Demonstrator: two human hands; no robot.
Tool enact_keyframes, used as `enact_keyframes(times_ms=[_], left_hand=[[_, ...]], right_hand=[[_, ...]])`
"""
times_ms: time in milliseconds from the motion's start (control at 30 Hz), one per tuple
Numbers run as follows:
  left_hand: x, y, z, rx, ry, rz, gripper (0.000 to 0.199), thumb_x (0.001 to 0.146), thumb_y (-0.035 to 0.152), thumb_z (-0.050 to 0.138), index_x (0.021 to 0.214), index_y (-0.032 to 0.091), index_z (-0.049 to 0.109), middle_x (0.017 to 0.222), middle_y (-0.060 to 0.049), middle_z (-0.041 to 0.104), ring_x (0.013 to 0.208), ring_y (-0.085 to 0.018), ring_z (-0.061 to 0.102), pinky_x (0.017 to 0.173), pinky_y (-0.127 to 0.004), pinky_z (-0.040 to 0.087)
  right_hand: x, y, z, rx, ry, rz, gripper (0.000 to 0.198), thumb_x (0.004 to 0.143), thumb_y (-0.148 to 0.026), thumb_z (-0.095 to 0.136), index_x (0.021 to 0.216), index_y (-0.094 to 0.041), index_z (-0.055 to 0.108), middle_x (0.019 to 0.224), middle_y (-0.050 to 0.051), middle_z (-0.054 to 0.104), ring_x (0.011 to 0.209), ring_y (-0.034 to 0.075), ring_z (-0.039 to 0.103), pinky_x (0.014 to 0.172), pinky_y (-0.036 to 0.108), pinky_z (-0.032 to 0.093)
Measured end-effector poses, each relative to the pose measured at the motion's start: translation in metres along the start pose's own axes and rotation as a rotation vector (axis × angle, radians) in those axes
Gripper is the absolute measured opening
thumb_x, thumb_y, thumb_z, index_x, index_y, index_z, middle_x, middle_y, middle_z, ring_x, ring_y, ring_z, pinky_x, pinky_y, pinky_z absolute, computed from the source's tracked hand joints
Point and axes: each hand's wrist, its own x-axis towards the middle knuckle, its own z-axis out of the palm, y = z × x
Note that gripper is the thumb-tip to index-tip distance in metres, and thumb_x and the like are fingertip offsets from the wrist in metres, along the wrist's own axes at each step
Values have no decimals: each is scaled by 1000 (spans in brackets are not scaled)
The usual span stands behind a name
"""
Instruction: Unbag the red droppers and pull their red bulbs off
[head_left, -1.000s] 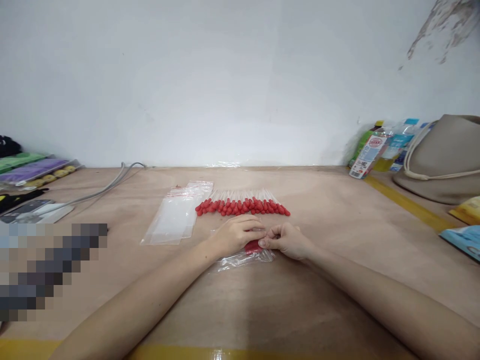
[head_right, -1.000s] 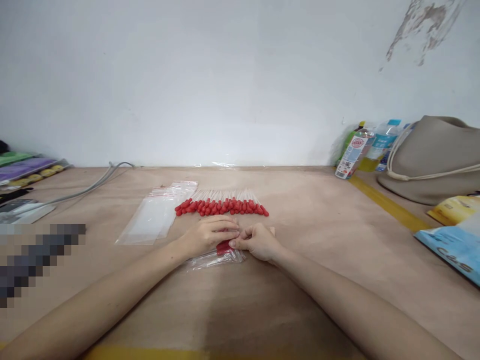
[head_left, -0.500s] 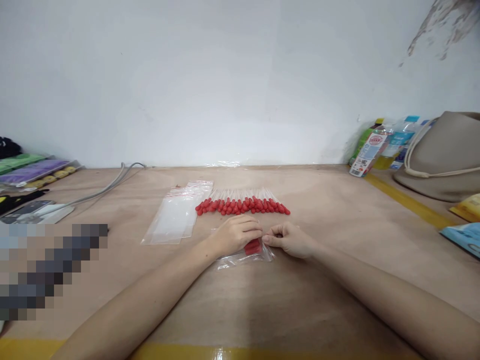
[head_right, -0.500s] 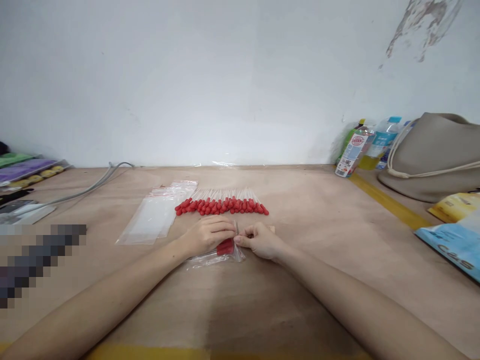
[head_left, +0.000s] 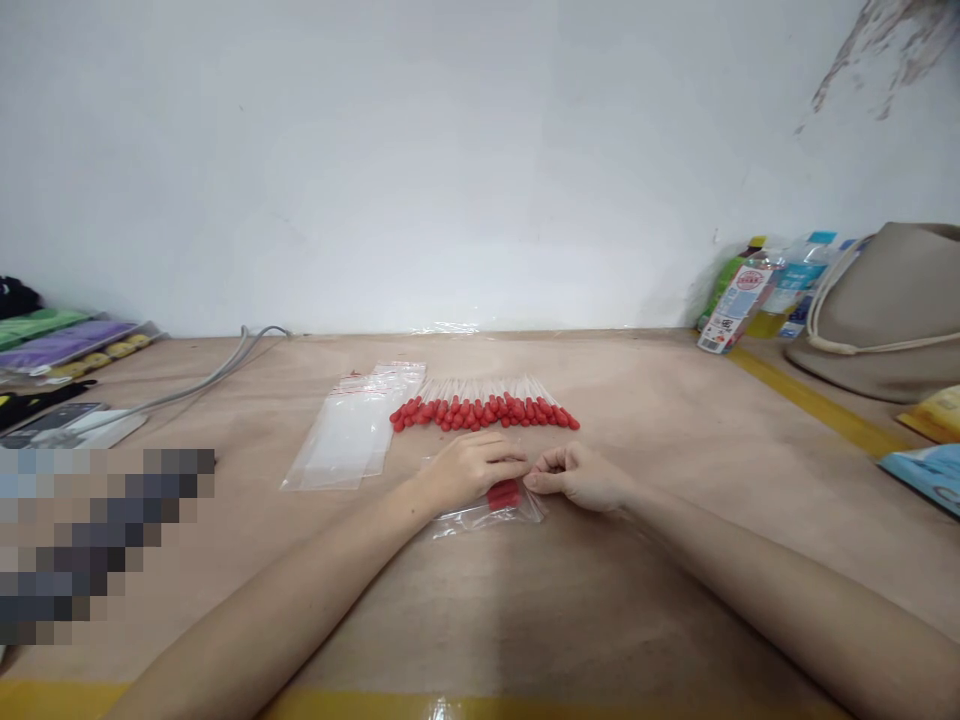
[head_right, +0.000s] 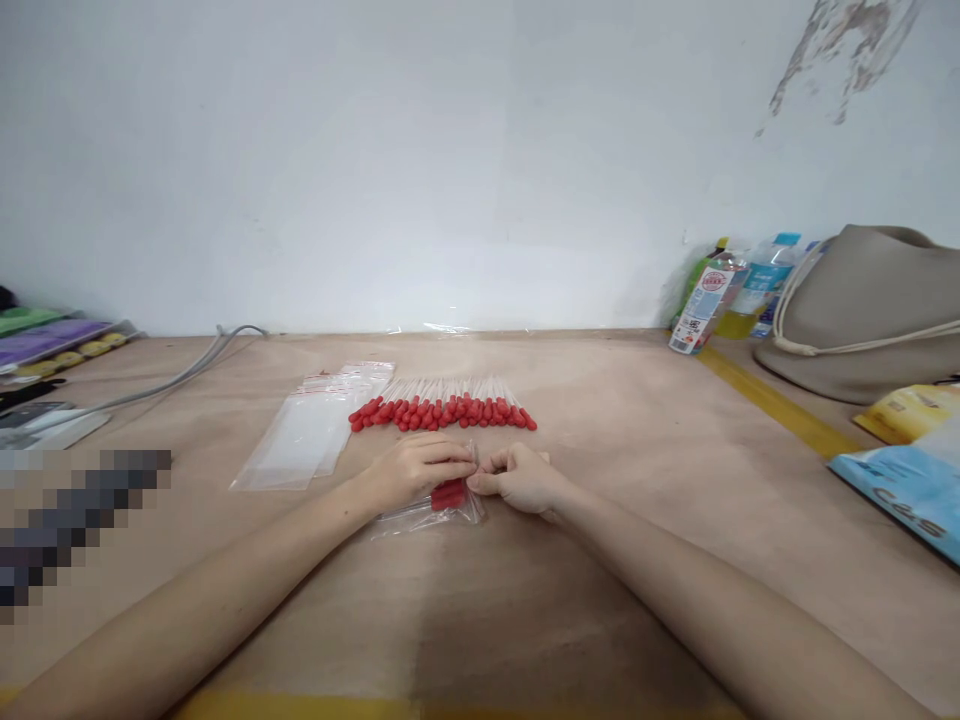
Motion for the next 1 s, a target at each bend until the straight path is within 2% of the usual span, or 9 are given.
enact_keyframes(times_ms=[133,267,467,600,667,767,867,933,1000], left_hand=[[-1,-1,1,13,100,36,15,85,16,48,84,15,63,88,-4,67,82,-14,59,67,-25,48],[0,0,2,14,104,38,18,86,14,46,79,16,62,83,-3,66,75,-12,59,63,-23,46],[2,-2,3,-36,1,-20,20,87,18,43,86,18,62,93,-5,63,86,-14,56,73,-26,46],[3,-3,0,-37,-122,-55,25,89,17,37,84,17,61,88,-5,61,81,-13,54,73,-27,45],[3,-2,-3,-33,-166,-61,26,89,15,35,83,16,60,85,-5,61,80,-14,53,74,-27,44],[2,-2,-7,-51,-177,-87,26,88,12,33,83,14,58,85,-6,61,81,-14,52,76,-27,43],[2,-2,-9,-82,-168,-118,26,89,14,31,84,15,57,84,-6,61,82,-15,52,75,-27,44],[2,-1,-9,-100,-171,-127,26,90,16,31,85,15,57,83,-6,61,82,-15,52,75,-28,44],[2,-1,-9,-110,-173,-137,25,90,16,32,85,15,57,84,-6,61,84,-15,53,76,-28,44]], right_hand=[[0,1,-1,104,-60,-17,29,61,-45,63,59,-16,61,56,-2,56,58,12,48,61,26,36],[-1,0,0,185,-138,-33,31,61,-46,62,58,-16,54,57,-3,53,55,9,44,59,25,34],[-3,-1,-2,120,-152,-101,29,66,-44,57,59,-16,53,58,-3,51,55,9,42,58,24,33],[-3,1,-1,-35,-61,-177,26,73,-41,51,63,-17,55,59,-2,53,58,11,46,61,26,34],[-4,4,0,-127,66,-295,22,76,-36,48,69,-17,56,62,-1,55,59,12,47,63,27,34],[-4,10,2,-353,281,-620,11,78,-25,48,77,-19,56,71,0,59,68,13,50,75,32,32],[-2,15,3,-640,390,-924,12,79,-19,49,81,-23,60,75,-1,60,76,13,49,84,36,24],[-1,17,3,-768,444,-1039,15,80,-19,50,86,-27,62,74,-2,61,76,12,49,87,37,21],[-1,18,4,-837,501,-1095,17,81,-18,51,88,-29,62,73,-4,63,75,12,50,89,38,19]])
